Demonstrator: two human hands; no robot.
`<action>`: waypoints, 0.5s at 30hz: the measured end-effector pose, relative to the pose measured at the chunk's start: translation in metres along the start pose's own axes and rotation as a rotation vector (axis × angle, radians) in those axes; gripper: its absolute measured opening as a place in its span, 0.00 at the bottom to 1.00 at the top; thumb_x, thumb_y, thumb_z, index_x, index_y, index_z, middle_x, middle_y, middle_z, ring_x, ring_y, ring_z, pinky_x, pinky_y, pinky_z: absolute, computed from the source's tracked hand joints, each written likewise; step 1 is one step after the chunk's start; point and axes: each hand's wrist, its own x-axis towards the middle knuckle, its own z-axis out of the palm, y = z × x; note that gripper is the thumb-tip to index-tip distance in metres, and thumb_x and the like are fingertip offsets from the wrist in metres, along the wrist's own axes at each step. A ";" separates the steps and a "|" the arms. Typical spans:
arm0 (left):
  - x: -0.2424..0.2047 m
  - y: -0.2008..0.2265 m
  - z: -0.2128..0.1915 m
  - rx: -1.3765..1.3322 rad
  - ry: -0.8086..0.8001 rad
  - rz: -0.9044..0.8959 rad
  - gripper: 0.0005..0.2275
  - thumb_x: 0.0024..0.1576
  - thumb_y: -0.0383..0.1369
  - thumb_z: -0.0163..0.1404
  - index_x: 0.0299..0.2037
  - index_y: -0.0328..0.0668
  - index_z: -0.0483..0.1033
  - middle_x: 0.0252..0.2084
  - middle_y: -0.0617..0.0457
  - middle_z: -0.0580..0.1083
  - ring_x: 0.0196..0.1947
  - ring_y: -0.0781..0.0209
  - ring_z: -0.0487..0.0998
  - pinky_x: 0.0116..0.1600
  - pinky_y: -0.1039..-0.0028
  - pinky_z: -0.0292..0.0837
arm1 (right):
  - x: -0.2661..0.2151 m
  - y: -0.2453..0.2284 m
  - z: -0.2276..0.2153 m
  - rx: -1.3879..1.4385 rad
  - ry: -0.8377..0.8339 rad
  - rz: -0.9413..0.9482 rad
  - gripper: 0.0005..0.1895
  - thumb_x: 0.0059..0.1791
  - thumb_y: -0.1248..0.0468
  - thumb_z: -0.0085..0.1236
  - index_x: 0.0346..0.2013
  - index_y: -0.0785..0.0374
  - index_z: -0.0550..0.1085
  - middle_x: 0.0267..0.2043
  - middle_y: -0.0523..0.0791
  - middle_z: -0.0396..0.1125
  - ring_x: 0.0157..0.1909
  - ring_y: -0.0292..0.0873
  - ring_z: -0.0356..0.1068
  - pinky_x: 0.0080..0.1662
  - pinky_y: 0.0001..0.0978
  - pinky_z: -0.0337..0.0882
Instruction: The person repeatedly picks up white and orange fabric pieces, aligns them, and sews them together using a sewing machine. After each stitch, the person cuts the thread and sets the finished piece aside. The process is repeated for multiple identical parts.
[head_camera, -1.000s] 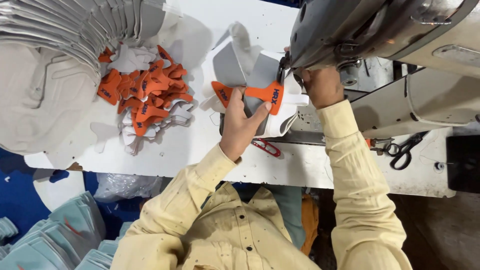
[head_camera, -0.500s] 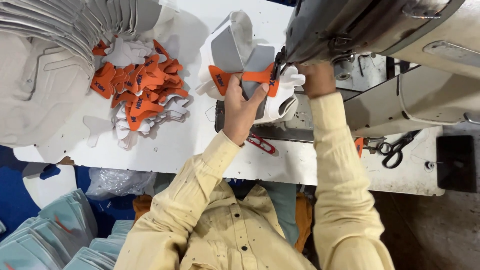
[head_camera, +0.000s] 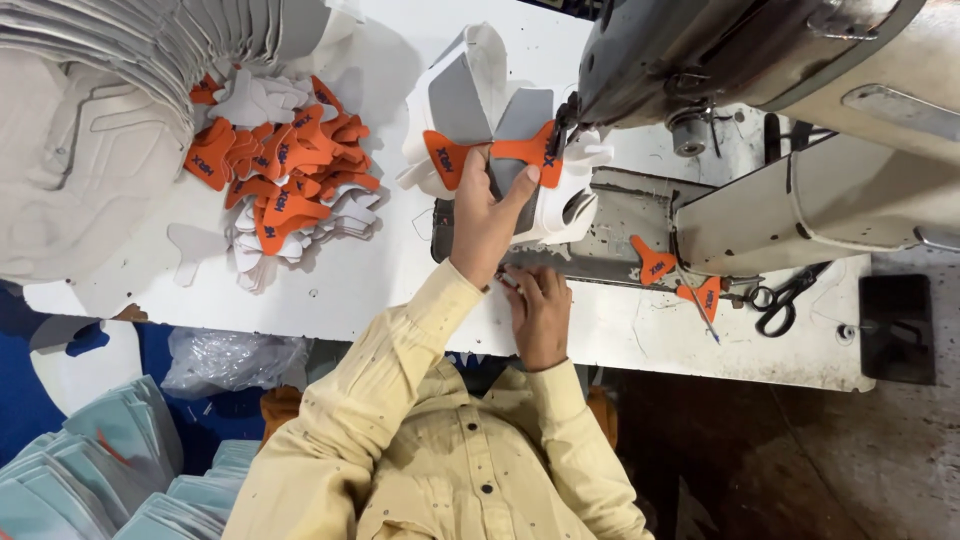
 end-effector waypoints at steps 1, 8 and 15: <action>-0.008 0.002 -0.008 -0.001 0.003 0.002 0.17 0.64 0.32 0.56 0.58 0.32 0.67 0.51 0.50 0.72 0.48 0.68 0.71 0.56 0.75 0.68 | -0.006 0.006 0.002 0.000 -0.001 -0.004 0.18 0.44 0.71 0.65 0.48 0.61 0.78 0.42 0.48 0.70 0.46 0.50 0.67 0.46 0.45 0.67; -0.027 -0.008 -0.072 0.173 0.283 0.064 0.19 0.59 0.31 0.58 0.56 0.37 0.64 0.46 0.55 0.70 0.38 0.71 0.72 0.41 0.79 0.70 | -0.029 0.004 -0.012 0.916 -0.066 0.497 0.15 0.61 0.59 0.42 0.48 0.67 0.72 0.32 0.40 0.62 0.33 0.35 0.58 0.38 0.29 0.63; 0.023 -0.002 -0.102 0.070 0.234 0.016 0.10 0.59 0.27 0.60 0.47 0.33 0.75 0.31 0.60 0.71 0.27 0.72 0.65 0.32 0.79 0.61 | 0.060 -0.078 -0.064 1.750 -0.504 0.784 0.17 0.60 0.52 0.38 0.45 0.64 0.66 0.29 0.39 0.56 0.22 0.33 0.51 0.25 0.25 0.55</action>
